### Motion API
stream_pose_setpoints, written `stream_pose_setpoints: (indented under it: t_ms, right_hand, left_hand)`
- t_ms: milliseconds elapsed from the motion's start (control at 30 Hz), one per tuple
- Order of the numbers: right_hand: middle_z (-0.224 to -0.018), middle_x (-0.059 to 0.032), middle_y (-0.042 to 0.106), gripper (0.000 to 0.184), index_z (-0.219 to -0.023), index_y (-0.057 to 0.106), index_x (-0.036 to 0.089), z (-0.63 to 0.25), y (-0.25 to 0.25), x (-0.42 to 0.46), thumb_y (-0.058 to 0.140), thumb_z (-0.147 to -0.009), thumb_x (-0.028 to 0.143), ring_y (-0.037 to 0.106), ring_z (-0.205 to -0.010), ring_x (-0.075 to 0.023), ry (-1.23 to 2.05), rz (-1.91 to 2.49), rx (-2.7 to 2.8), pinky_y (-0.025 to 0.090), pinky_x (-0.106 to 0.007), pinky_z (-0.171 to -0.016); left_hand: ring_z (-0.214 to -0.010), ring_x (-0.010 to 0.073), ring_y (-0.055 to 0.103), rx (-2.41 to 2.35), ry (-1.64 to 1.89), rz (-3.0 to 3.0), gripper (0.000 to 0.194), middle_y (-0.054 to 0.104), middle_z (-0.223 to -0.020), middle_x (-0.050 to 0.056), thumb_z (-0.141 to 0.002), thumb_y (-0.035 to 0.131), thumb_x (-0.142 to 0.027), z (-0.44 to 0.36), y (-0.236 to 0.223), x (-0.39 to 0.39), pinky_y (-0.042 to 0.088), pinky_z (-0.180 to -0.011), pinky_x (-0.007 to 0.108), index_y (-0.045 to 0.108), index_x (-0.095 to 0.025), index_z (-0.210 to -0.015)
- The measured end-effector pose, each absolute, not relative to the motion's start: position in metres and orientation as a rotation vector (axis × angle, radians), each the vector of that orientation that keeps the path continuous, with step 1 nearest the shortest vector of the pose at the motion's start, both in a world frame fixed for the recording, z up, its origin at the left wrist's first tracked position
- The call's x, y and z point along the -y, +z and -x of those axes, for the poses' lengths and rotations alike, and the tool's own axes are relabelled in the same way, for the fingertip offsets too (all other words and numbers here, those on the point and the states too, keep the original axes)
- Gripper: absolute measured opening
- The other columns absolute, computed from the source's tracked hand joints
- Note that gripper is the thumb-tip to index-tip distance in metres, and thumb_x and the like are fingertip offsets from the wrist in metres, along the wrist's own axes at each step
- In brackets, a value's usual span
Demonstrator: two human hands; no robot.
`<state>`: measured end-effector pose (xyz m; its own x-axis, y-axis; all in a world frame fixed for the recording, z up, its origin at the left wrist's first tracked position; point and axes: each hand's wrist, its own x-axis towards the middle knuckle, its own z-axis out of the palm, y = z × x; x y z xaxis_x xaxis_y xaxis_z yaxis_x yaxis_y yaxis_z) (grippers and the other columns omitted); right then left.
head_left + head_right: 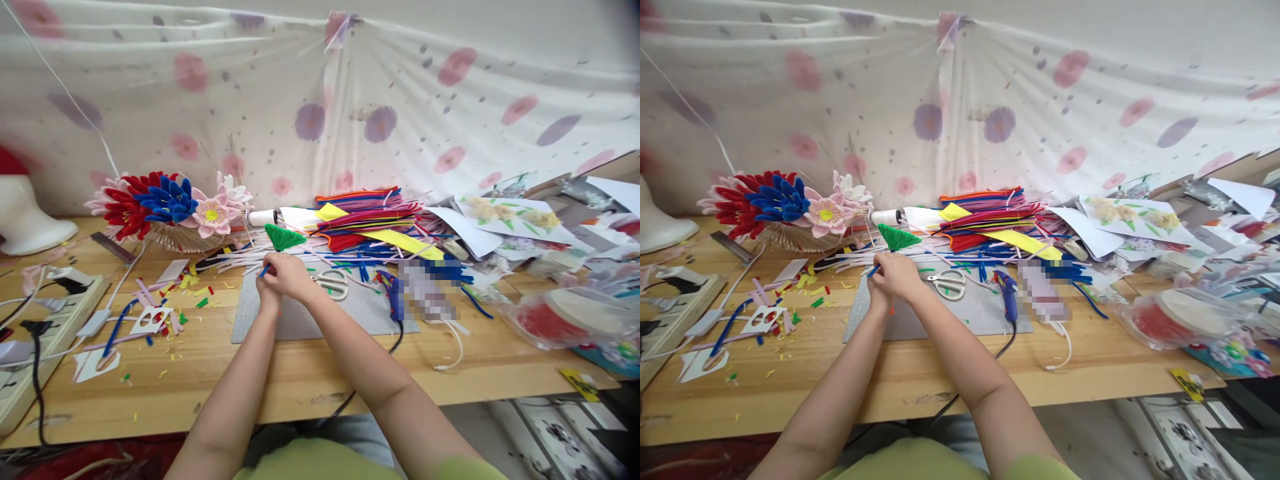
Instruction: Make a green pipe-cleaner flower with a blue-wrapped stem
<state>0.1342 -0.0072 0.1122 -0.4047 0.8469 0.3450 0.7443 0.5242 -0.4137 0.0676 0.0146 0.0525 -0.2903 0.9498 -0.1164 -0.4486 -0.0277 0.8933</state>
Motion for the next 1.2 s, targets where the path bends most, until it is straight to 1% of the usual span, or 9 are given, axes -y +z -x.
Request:
stream_pose_setpoints:
  t_ms: [100, 233, 433, 567, 767, 900, 967, 1100, 1200]
  right_hand:
    - [-0.092, -0.0052, 0.065, 0.022, -0.094, 0.062, 0.019, -0.139, 0.108, 0.001, 0.044, -0.082, 0.021, 0.057, -0.088, -0.0152, 0.322, 1.28, 2.126, 0.039, -0.026, -0.076]
    - [-0.098, -0.0051, 0.066, 0.026, -0.099, 0.064, 0.021, -0.152, 0.097, -0.001, 0.043, -0.086, 0.028, 0.057, -0.093, -0.015, 0.389, 1.289, 1.946, 0.04, -0.026, -0.081]
    - [-0.083, -0.0041, 0.061, 0.026, -0.093, 0.069, 0.022, -0.166, 0.068, 0.01, 0.049, -0.082, 0.036, 0.055, -0.079, -0.0132, 0.424, 1.25, 1.626, 0.041, -0.025, -0.072]
    - [-0.076, -0.0008, 0.059, 0.023, -0.078, 0.069, 0.021, -0.166, 0.051, 0.008, 0.054, -0.076, 0.038, 0.053, -0.074, -0.0118, 0.706, 1.15, 1.315, 0.041, -0.024, -0.069]
    - [-0.052, 0.0055, 0.045, 0.019, -0.059, 0.057, 0.016, -0.157, 0.045, -0.003, 0.064, -0.064, 0.032, 0.036, -0.044, -0.0046, 1.399, 1.119, 0.705, 0.029, -0.019, -0.043]
    - [-0.057, 0.0026, 0.055, 0.003, -0.069, 0.057, 0.016, -0.148, 0.049, -0.003, 0.054, -0.07, 0.016, 0.049, -0.051, -0.0071, 1.846, 0.94, 0.513, 0.039, -0.017, -0.045]
    - [-0.062, 0.0008, 0.06, 0.013, -0.076, 0.059, 0.015, -0.146, 0.052, -0.002, 0.048, -0.071, 0.009, 0.055, -0.057, -0.0086, 2.015, 0.853, 0.511, 0.044, -0.018, -0.049]
    - [-0.062, -0.001, 0.06, 0.012, -0.072, 0.057, 0.013, -0.15, 0.052, -0.004, 0.046, -0.072, 0.009, 0.056, -0.058, -0.0089, 2.122, 0.869, 0.458, 0.047, -0.018, -0.053]
    - [-0.06, 0.0005, 0.058, 0.005, -0.068, 0.056, 0.014, -0.16, 0.052, -0.007, 0.052, -0.07, 0.014, 0.054, -0.056, -0.0081, 2.021, 0.908, 0.477, 0.044, -0.018, -0.052]
  left_hand:
    - [-0.048, 0.0058, 0.042, -1.158, 1.636, -0.662, 0.013, 0.048, -0.052, -0.004, -0.068, 0.056, -0.011, -0.065, 0.048, -0.011, 0.03, -0.043, 0.016, 0.052, -0.015, -0.057]
    - [-0.038, 0.0039, 0.037, -1.176, 1.596, -0.648, 0.011, 0.05, -0.049, -0.004, -0.068, 0.058, -0.021, -0.064, 0.046, -0.006, 0.022, -0.037, 0.016, 0.055, -0.013, -0.062]
    - [-0.036, 0.0011, 0.038, -1.101, 1.535, -0.473, 0.006, 0.056, -0.053, -0.001, -0.069, 0.056, -0.016, -0.062, 0.06, 0.004, 0.019, -0.033, 0.013, 0.055, -0.01, -0.067]
    - [-0.032, -0.002, 0.03, -0.93, 1.434, -0.283, 0.009, 0.049, -0.052, -0.003, -0.074, 0.049, -0.009, -0.058, 0.071, 0.011, 0.013, -0.029, 0.01, 0.054, -0.009, -0.067]
    - [-0.033, -0.0023, 0.028, -0.516, 1.247, -0.088, 0.023, 0.043, -0.053, -0.004, -0.08, 0.036, 0.001, -0.056, 0.079, 0.025, 0.016, -0.029, 0.008, 0.054, -0.01, -0.072]
    - [-0.036, 0.0001, 0.031, -0.412, 1.279, -0.137, 0.022, 0.047, -0.054, -0.003, -0.083, 0.039, -0.003, -0.062, 0.081, 0.035, 0.021, -0.032, 0.011, 0.058, -0.013, -0.08]
    - [-0.037, 0.0012, 0.03, -0.431, 1.312, -0.175, 0.022, 0.049, -0.056, -0.002, -0.083, 0.039, -0.004, -0.065, 0.083, 0.037, 0.022, -0.032, 0.013, 0.059, -0.015, -0.085]
    - [-0.036, 0.0008, 0.031, -0.455, 1.255, -0.201, 0.027, 0.053, -0.06, -0.001, -0.083, 0.039, -0.002, -0.065, 0.086, 0.036, 0.02, -0.031, 0.012, 0.06, -0.018, -0.092]
    - [-0.036, -0.0008, 0.034, -0.435, 1.188, -0.135, 0.03, 0.054, -0.062, 0.0, -0.084, 0.036, -0.001, -0.067, 0.09, 0.029, 0.02, -0.03, 0.009, 0.059, -0.018, -0.093]
